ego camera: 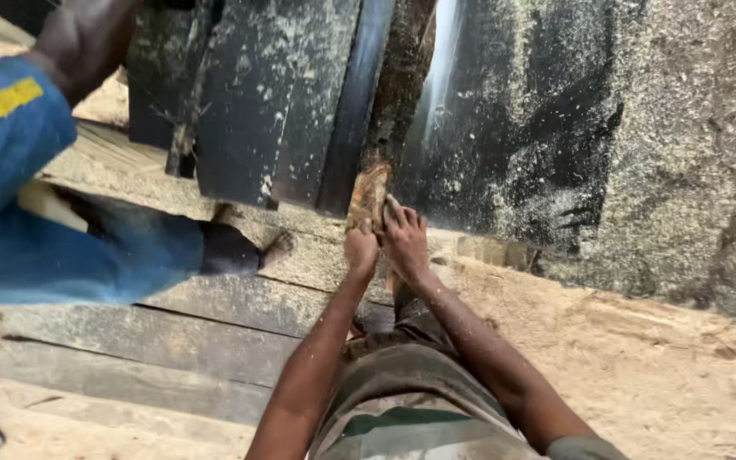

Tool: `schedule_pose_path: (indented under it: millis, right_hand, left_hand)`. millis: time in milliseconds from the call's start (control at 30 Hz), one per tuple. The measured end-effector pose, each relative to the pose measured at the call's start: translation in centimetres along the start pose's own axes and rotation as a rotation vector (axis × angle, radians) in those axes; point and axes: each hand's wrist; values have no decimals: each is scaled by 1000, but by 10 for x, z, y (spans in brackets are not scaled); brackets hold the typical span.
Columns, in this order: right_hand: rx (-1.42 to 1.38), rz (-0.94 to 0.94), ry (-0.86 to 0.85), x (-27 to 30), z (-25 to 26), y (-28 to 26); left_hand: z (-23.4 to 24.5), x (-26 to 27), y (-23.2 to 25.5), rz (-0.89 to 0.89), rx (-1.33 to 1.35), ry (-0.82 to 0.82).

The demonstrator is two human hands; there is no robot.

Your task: The person picks up logs from a pile and feeds them into a large circular saw blade to cut them into planks, with assistance from another person.

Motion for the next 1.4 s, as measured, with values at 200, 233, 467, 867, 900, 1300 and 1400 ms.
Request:
schedule_pose_path:
  millis: [200,233,467,867,900,1300,1400]
  right_hand:
    - [-14,-207,88,-102,9,33]
    - [-25,-246,91,-112,9,38]
    - [-167,-305,23,-90,50,97]
    - [-180,-298,-83,96,97,142]
    - [-184,-332,-72,104,97,140]
    - [-313,-554,138,222,118,206]
    - [-319,-702,109,235,147,252]
  left_hand:
    - [-29,-64,79,15,-56,32]
    - [-34,-80,97,111,-57,3]
    - [-66,-169,204,400,277,-154]
    - [-20,-83,110,-401,-201,-92]
    - [-1,-44,90,-712,-282,49]
    - [190,248,-88,120,-473,-644]
    - [149,225,-54,99,-489,-707]
Point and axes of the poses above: each hand's wrist, its own x-axis away from the middle knuckle, its own z-axis out of the back of the hand, y = z × x, and after that the axes turned 10 degrees about y, right-handed
